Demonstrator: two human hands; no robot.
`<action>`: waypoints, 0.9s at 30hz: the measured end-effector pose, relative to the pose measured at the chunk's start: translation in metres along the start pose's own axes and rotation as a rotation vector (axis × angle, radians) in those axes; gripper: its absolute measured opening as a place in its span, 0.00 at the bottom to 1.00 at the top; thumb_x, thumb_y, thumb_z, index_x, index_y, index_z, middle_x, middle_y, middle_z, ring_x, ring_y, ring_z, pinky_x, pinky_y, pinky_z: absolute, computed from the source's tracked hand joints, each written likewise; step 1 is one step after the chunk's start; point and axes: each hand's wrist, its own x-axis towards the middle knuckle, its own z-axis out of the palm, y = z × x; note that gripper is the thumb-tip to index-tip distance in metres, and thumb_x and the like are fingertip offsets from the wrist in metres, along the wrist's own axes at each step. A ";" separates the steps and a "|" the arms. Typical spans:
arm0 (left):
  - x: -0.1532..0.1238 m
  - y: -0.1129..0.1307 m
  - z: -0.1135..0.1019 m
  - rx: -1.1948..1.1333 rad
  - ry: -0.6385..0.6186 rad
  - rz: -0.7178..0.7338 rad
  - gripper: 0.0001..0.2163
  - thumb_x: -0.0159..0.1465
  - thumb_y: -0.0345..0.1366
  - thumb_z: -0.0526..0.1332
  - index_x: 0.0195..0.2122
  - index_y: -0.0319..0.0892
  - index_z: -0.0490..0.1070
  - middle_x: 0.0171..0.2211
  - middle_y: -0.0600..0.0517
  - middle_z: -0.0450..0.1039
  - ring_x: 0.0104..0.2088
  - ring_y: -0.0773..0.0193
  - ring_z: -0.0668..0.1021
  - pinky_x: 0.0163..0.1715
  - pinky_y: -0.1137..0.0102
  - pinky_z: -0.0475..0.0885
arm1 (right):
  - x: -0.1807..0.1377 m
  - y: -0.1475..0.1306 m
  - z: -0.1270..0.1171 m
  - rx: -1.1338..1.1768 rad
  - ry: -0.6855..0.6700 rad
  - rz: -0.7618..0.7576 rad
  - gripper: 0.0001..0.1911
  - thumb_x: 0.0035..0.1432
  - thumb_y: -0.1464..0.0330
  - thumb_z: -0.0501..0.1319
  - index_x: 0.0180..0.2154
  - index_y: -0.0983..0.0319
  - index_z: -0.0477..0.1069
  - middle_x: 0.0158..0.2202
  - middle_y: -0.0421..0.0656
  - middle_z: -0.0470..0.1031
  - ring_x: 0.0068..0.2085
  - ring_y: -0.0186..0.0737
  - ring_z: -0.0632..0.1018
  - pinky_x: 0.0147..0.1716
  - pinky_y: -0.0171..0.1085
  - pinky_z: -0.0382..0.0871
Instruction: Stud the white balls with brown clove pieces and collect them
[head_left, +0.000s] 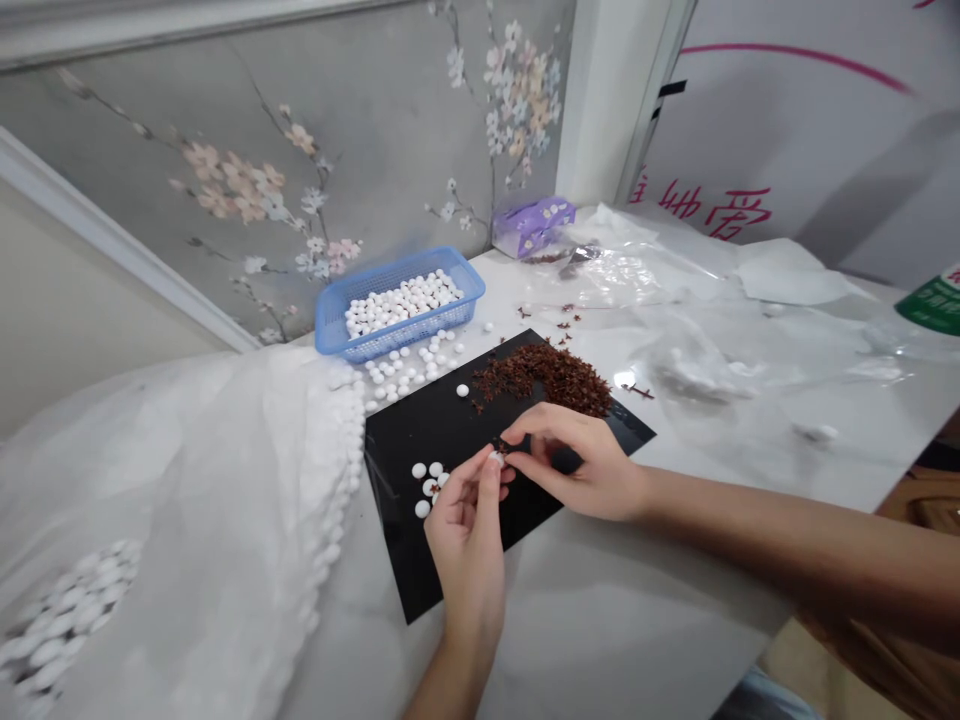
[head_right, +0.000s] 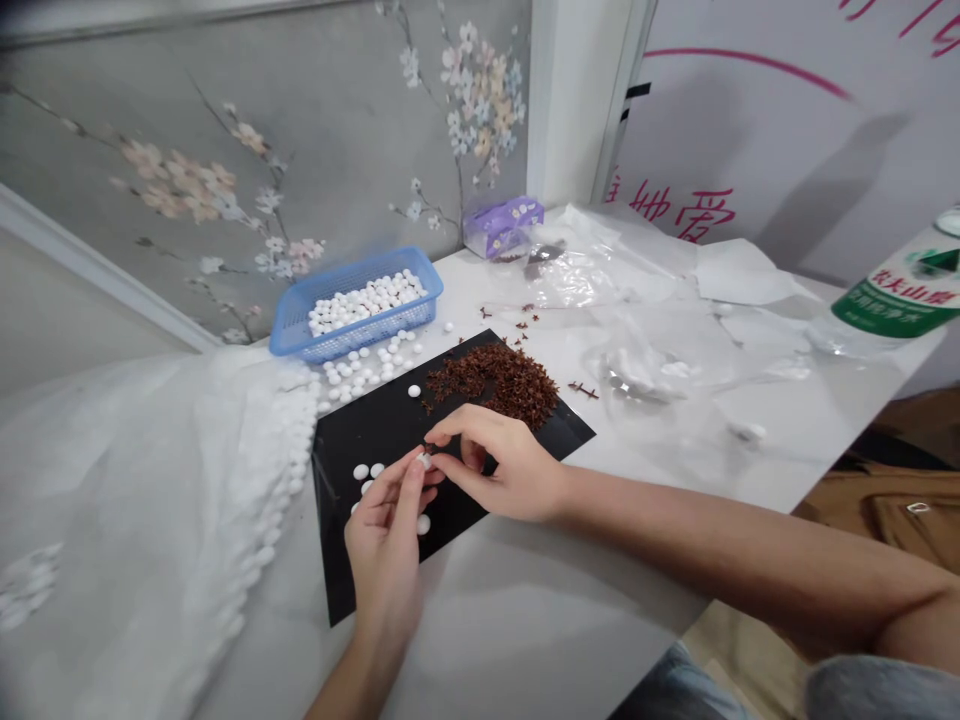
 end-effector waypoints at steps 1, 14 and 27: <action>0.000 0.000 0.000 0.000 0.000 0.002 0.12 0.55 0.42 0.65 0.38 0.42 0.77 0.35 0.50 0.78 0.34 0.65 0.80 0.35 0.73 0.75 | 0.000 0.000 0.000 -0.019 -0.003 -0.015 0.09 0.56 0.75 0.58 0.41 0.61 0.68 0.32 0.41 0.69 0.24 0.27 0.69 0.23 0.30 0.66; 0.000 -0.002 -0.002 0.031 -0.011 0.050 0.11 0.54 0.42 0.65 0.35 0.43 0.77 0.33 0.51 0.78 0.32 0.68 0.78 0.30 0.76 0.75 | -0.001 0.000 0.001 0.045 -0.095 0.001 0.10 0.57 0.74 0.58 0.43 0.63 0.71 0.38 0.45 0.69 0.22 0.23 0.66 0.20 0.27 0.66; 0.000 -0.002 -0.003 0.007 -0.018 0.017 0.10 0.53 0.42 0.66 0.34 0.43 0.78 0.32 0.52 0.79 0.31 0.69 0.78 0.30 0.78 0.74 | 0.001 -0.002 0.003 0.169 -0.069 0.050 0.05 0.56 0.75 0.59 0.37 0.63 0.70 0.32 0.42 0.69 0.24 0.26 0.67 0.19 0.27 0.61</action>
